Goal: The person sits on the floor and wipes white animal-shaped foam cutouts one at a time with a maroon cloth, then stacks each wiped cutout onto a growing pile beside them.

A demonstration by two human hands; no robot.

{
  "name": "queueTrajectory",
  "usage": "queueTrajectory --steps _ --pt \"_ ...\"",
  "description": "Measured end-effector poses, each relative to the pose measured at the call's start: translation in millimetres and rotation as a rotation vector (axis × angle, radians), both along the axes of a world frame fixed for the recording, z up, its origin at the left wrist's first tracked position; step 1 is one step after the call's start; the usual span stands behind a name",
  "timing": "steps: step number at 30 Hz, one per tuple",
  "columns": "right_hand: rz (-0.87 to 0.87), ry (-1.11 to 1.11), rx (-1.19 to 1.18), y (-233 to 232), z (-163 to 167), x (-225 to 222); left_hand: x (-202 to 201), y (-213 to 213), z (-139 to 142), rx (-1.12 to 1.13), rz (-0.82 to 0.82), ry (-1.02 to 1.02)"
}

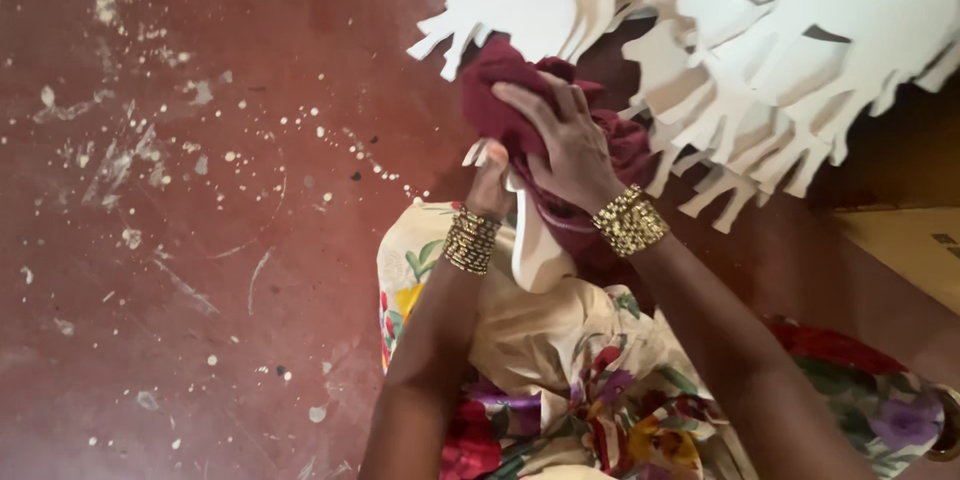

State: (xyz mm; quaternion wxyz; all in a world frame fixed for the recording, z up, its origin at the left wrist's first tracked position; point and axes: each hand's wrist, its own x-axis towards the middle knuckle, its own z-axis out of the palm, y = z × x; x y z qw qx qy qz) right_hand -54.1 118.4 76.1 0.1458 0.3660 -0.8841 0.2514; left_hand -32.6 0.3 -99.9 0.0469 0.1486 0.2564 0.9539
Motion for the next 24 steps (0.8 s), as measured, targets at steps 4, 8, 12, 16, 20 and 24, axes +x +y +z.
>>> queueTrajectory --steps 4,8,12,16,20,24 --pt "-0.222 -0.070 -0.117 -6 -46 -2 1 -3 20 0.077 0.122 -0.197" --pt "-0.331 -0.229 -0.055 35 -89 20 1 -2 54 -0.020 0.248 -0.184" --pt "-0.320 -0.222 0.119 84 -107 72 0 2 66 -0.089 0.297 -0.288" --pt "-0.321 -0.180 0.404 118 -91 111 0 7 56 -0.038 0.325 -0.265" --pt "-0.342 -0.346 0.591 142 -58 140 -5 -14 44 0.102 0.338 -0.265" --pt "-0.395 -0.495 0.824 156 -25 153 -10 -48 42 0.216 0.485 -0.332"
